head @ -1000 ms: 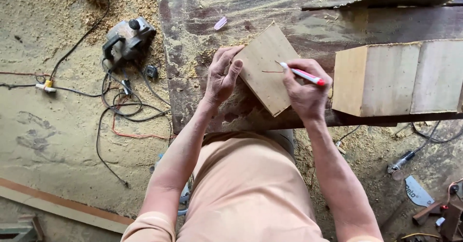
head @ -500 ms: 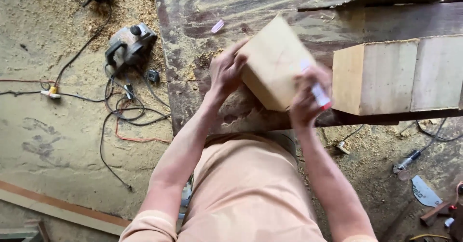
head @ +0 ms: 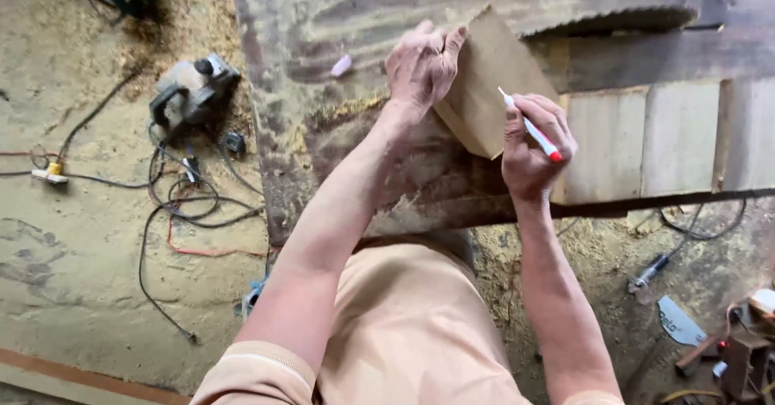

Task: Marking wooden blocks with a red marker and organizing them on a workbench in a workshop.

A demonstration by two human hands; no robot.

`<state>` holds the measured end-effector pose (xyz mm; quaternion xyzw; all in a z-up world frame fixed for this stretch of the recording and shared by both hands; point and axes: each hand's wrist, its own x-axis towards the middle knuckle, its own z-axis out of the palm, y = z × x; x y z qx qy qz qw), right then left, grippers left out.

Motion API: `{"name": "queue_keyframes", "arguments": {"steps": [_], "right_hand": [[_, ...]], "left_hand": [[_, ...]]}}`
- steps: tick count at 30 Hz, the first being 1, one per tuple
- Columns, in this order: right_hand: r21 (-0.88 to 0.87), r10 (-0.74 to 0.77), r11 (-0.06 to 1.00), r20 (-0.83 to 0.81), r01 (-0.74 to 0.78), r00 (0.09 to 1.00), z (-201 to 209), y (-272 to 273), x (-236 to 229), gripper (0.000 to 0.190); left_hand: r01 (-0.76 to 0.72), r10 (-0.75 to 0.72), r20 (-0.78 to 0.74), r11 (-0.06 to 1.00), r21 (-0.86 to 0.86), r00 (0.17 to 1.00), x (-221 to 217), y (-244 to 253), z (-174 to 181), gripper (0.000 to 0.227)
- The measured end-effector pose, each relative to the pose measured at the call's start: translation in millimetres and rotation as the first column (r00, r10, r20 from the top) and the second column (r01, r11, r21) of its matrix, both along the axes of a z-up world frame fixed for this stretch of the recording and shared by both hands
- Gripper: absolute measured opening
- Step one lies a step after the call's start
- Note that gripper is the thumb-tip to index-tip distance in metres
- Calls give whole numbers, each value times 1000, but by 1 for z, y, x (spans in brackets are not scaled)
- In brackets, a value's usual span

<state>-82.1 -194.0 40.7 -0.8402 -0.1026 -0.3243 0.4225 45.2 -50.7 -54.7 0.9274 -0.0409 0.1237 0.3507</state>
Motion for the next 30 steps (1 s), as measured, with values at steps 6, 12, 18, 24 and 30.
{"name": "queue_keyframes", "arguments": {"steps": [6, 12, 18, 24, 30], "right_hand": [[-141, -74, 988, -133, 55, 988, -15, -16, 36, 9], [-127, 1, 992, -201, -27, 980, -7, -17, 1, 9], [-57, 9, 998, -187, -20, 982, 4, 7, 11, 4], [-26, -65, 998, -21, 65, 998, -20, -54, 5, 28], [22, -140, 990, -67, 141, 988, -37, -13, 3, 14]], "left_hand": [[50, -48, -75, 999, 12, 996, 4, -2, 6, 64], [55, -59, -142, 998, -32, 988, 6, -3, 16, 61], [97, -104, -133, 994, -58, 986, 6, -1, 13, 54], [76, -76, -95, 997, -5, 993, 12, 0, -8, 60], [144, -136, -291, 990, 8, 947, 5, 8, 41, 52]]}}
